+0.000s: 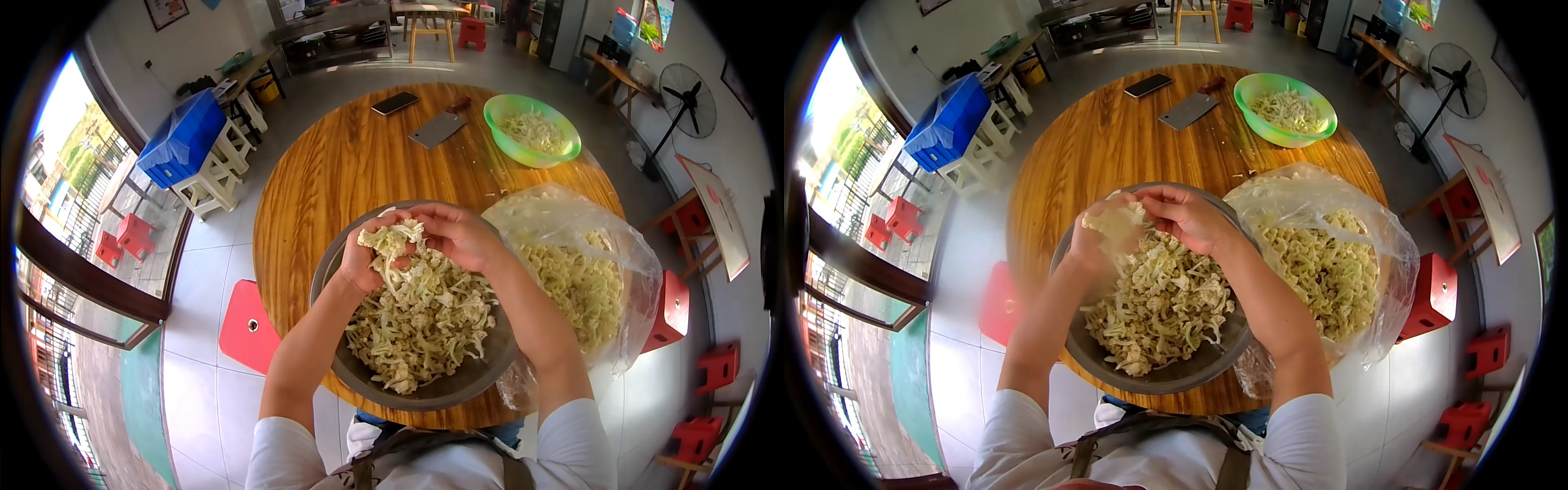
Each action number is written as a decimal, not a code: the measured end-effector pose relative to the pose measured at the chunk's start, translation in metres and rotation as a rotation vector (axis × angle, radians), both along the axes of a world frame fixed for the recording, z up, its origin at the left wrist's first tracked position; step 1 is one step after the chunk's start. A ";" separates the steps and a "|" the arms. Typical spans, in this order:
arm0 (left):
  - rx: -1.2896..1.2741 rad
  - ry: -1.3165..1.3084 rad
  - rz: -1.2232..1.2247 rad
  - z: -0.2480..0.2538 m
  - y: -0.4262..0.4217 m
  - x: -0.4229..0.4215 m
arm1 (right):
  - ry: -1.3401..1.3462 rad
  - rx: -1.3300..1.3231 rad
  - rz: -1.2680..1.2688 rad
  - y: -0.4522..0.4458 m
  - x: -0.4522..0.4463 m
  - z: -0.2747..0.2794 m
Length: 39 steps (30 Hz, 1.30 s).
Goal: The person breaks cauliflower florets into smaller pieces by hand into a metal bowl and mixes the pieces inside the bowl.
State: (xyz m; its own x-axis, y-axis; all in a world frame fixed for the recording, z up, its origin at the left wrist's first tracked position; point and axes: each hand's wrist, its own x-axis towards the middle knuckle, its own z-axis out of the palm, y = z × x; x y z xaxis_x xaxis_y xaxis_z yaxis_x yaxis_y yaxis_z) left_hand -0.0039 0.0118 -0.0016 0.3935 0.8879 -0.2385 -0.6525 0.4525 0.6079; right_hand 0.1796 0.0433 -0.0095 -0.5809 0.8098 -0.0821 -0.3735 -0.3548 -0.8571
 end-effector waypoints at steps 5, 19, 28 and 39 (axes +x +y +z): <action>-0.030 -0.001 0.014 0.002 -0.001 0.004 | 0.002 -0.007 -0.031 0.002 0.003 -0.004; 0.035 -0.034 0.005 -0.015 0.009 -0.007 | 0.064 -0.038 -0.319 0.008 0.006 -0.004; -0.087 0.031 0.110 -0.013 0.011 -0.008 | -0.140 0.088 -0.414 0.005 0.002 0.000; -0.082 0.080 0.145 -0.009 0.006 -0.002 | -0.541 0.474 -0.446 -0.008 -0.012 0.001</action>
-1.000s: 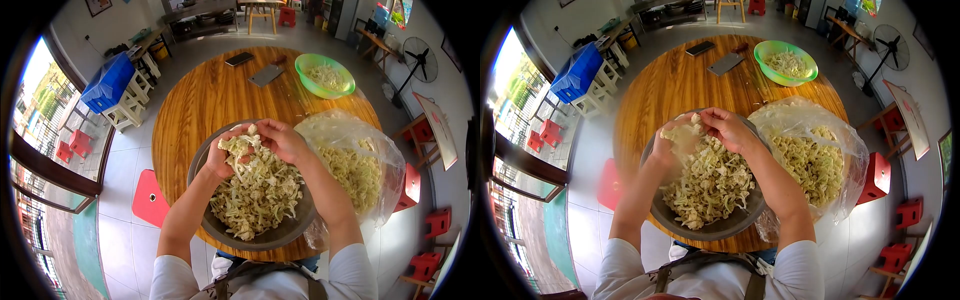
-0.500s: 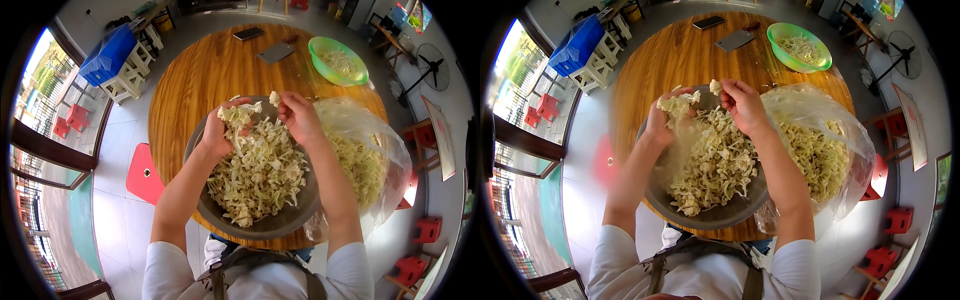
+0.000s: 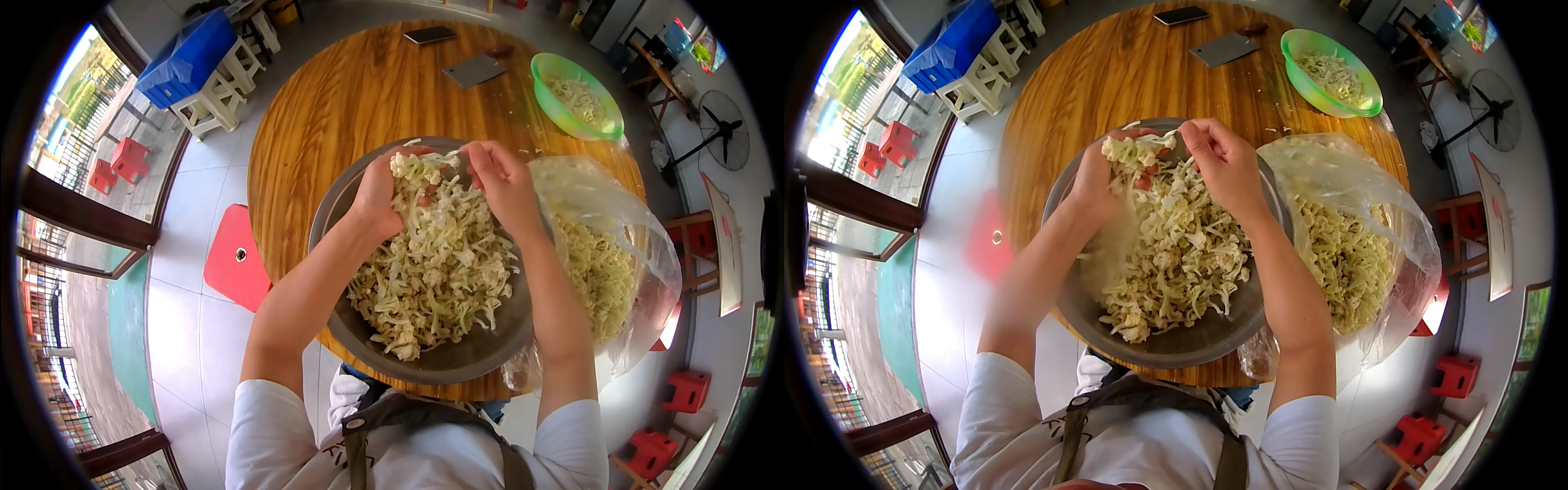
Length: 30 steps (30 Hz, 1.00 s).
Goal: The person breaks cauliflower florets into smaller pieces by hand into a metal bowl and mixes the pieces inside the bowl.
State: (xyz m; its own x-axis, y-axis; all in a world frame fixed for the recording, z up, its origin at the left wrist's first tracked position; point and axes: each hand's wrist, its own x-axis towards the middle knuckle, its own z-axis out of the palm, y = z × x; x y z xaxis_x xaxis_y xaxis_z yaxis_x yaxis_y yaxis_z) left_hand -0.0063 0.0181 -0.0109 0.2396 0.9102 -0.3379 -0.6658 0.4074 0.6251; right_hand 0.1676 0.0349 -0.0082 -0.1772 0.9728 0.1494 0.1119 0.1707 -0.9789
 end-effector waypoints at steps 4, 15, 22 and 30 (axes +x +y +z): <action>0.017 0.056 0.006 0.006 -0.004 0.002 | -0.028 0.026 0.091 -0.005 -0.002 0.005; 0.097 0.056 -0.050 0.001 -0.002 -0.002 | 0.310 -0.164 0.047 0.002 0.002 0.001; 0.045 0.082 0.026 0.009 -0.004 -0.002 | 0.344 -0.178 0.062 0.004 0.007 -0.003; -0.043 0.117 0.055 0.006 0.001 -0.003 | -0.147 0.163 0.053 -0.003 -0.001 -0.002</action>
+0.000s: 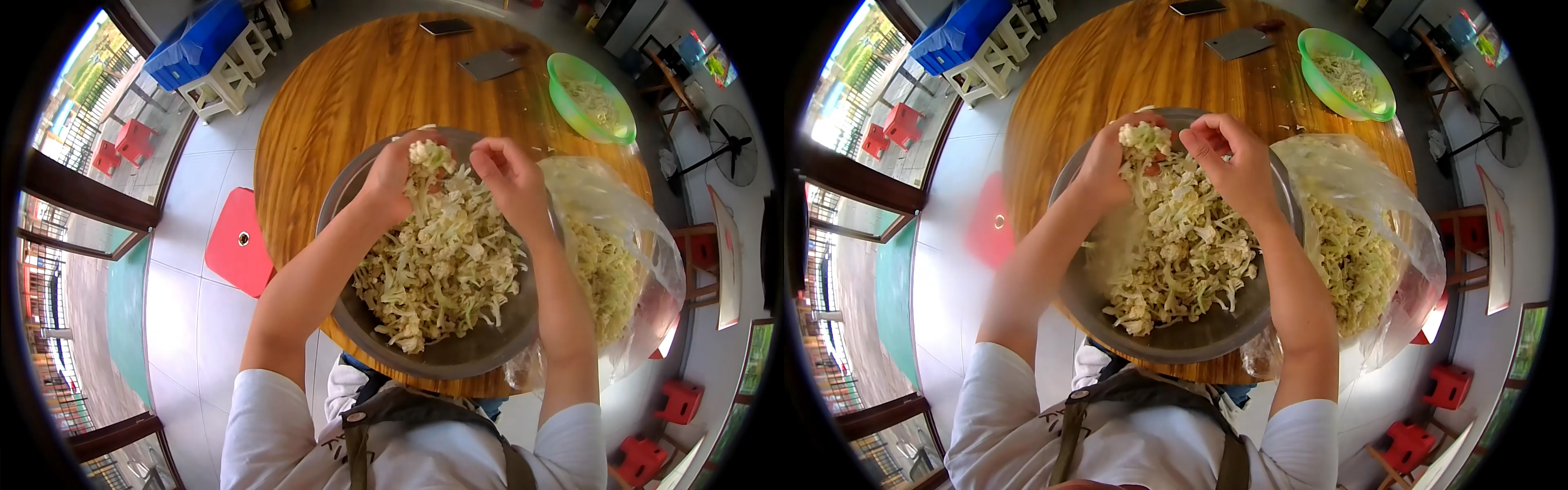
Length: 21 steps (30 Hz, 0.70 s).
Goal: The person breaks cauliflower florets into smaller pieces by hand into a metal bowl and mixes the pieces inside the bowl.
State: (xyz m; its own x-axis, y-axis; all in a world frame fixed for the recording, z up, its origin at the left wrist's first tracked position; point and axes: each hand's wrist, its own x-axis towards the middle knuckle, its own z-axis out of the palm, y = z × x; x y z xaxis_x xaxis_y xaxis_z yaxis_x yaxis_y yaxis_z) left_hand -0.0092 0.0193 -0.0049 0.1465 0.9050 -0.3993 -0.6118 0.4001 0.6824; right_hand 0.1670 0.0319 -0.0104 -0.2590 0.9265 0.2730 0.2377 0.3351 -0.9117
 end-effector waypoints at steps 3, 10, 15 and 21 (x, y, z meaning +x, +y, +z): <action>-0.045 0.019 -0.074 -0.003 -0.004 0.005 | -0.122 0.345 0.060 -0.009 -0.006 0.009; -0.009 0.116 -0.180 -0.013 -0.003 0.011 | -0.047 0.259 0.162 -0.014 -0.012 -0.001; -0.036 0.013 -0.202 -0.008 -0.003 0.010 | 0.288 -0.169 0.066 -0.010 -0.008 0.003; -0.077 -0.172 -0.114 0.006 -0.007 0.017 | 0.595 -0.385 0.117 -0.002 -0.003 -0.003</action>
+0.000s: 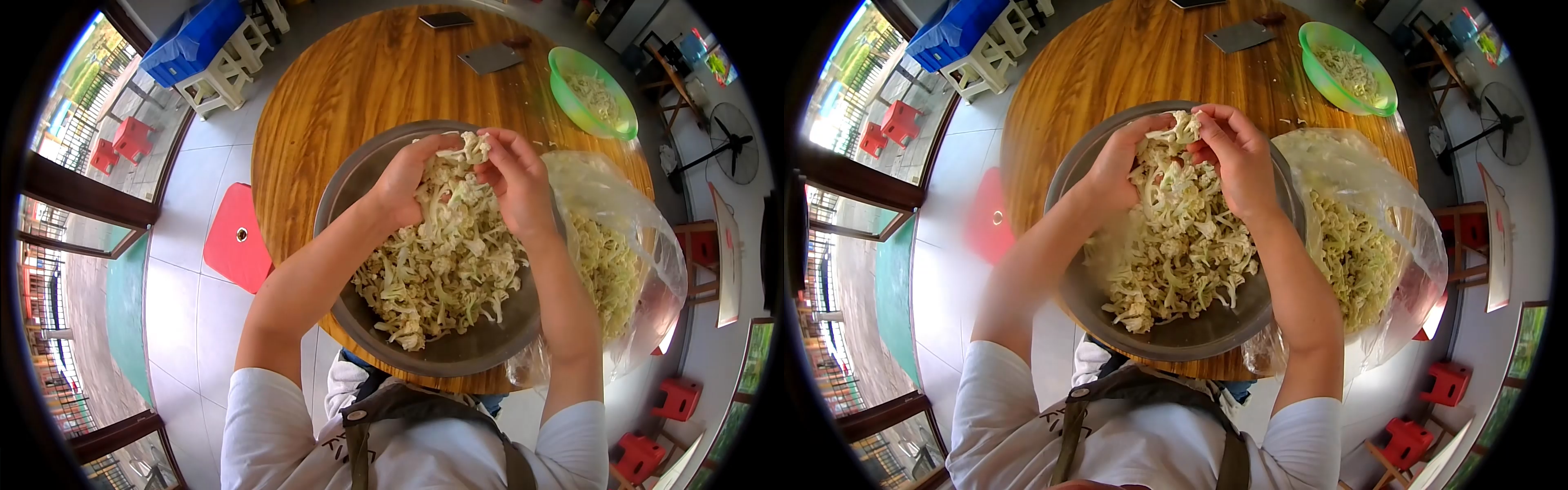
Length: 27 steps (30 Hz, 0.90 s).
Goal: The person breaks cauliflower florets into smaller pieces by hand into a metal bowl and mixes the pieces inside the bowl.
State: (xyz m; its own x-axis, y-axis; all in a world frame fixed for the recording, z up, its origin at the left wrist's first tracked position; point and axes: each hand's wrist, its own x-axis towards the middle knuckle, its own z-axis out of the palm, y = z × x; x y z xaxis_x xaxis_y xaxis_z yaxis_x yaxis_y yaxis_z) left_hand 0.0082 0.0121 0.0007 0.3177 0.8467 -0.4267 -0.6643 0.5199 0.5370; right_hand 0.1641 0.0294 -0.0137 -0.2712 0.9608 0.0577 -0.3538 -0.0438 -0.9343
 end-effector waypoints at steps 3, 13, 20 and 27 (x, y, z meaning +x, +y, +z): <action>0.142 -0.058 -0.135 -0.013 0.005 -0.011 | 0.056 -0.061 -0.002 0.001 0.001 0.000; 0.173 0.149 -0.082 -0.010 -0.001 -0.007 | 0.046 -0.015 -0.013 0.003 0.000 0.000; 0.225 0.229 0.041 -0.009 -0.001 -0.004 | -0.042 0.041 -0.053 0.003 0.000 -0.001; 0.143 0.281 0.061 -0.015 0.000 -0.004 | -0.367 0.415 -0.314 -0.012 -0.011 0.001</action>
State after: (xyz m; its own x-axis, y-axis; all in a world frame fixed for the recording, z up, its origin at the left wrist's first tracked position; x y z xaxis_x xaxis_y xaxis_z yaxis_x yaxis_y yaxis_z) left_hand 0.0043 0.0121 -0.0140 0.1507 0.9183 -0.3662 -0.5071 0.3897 0.7688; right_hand 0.1531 0.0177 -0.0127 -0.0530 0.9153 0.3992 0.0560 0.4019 -0.9140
